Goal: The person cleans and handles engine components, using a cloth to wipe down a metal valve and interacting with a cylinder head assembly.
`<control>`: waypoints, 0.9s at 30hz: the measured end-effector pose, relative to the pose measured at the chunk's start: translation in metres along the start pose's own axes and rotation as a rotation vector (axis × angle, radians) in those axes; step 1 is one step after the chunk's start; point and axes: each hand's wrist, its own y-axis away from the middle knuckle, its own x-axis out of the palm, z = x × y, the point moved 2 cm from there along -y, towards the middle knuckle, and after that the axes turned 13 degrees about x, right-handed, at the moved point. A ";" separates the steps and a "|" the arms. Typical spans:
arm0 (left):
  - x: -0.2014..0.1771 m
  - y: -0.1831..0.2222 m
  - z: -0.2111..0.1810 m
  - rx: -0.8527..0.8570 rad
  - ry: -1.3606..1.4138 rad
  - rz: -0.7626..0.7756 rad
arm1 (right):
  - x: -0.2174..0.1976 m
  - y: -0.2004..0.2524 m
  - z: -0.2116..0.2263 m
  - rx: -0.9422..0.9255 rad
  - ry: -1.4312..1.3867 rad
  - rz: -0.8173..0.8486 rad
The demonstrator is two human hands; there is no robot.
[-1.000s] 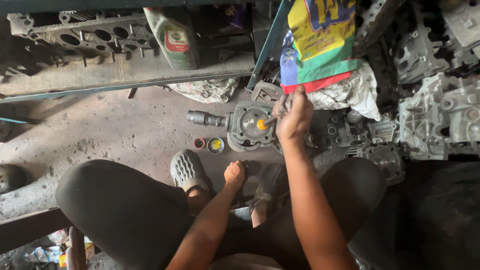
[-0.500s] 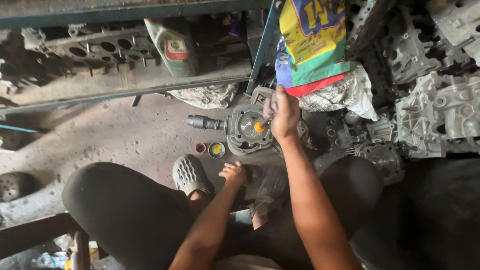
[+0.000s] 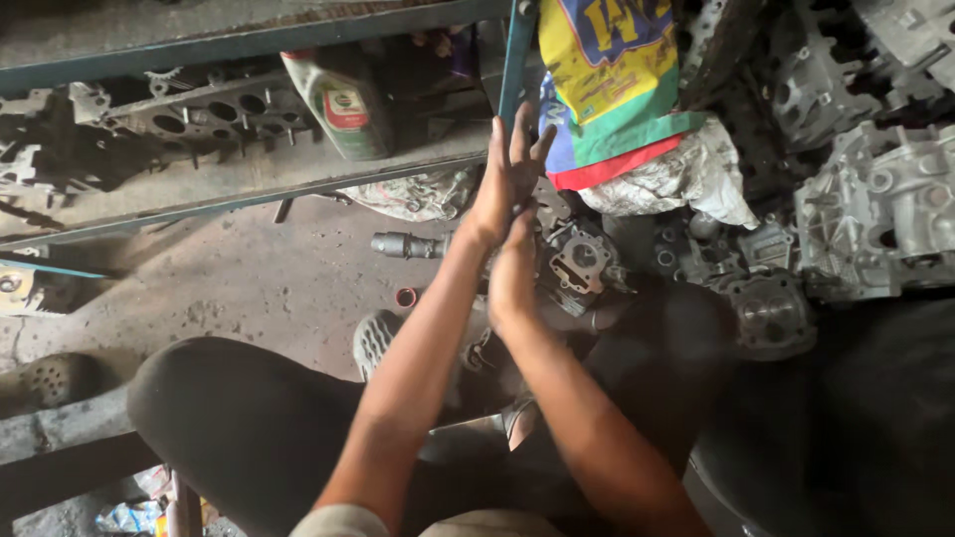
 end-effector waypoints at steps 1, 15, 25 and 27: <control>0.006 0.007 -0.001 0.007 -0.066 0.058 | -0.009 -0.016 -0.010 -0.005 -0.031 -0.011; -0.028 0.011 0.042 0.085 -0.102 0.131 | -0.026 -0.049 -0.045 -0.083 -0.347 0.060; -0.015 -0.005 0.016 -0.021 0.067 0.072 | 0.000 -0.006 -0.039 0.166 -0.005 -0.237; -0.023 0.000 0.020 0.040 -0.114 0.139 | -0.008 -0.010 -0.047 0.140 0.003 -0.244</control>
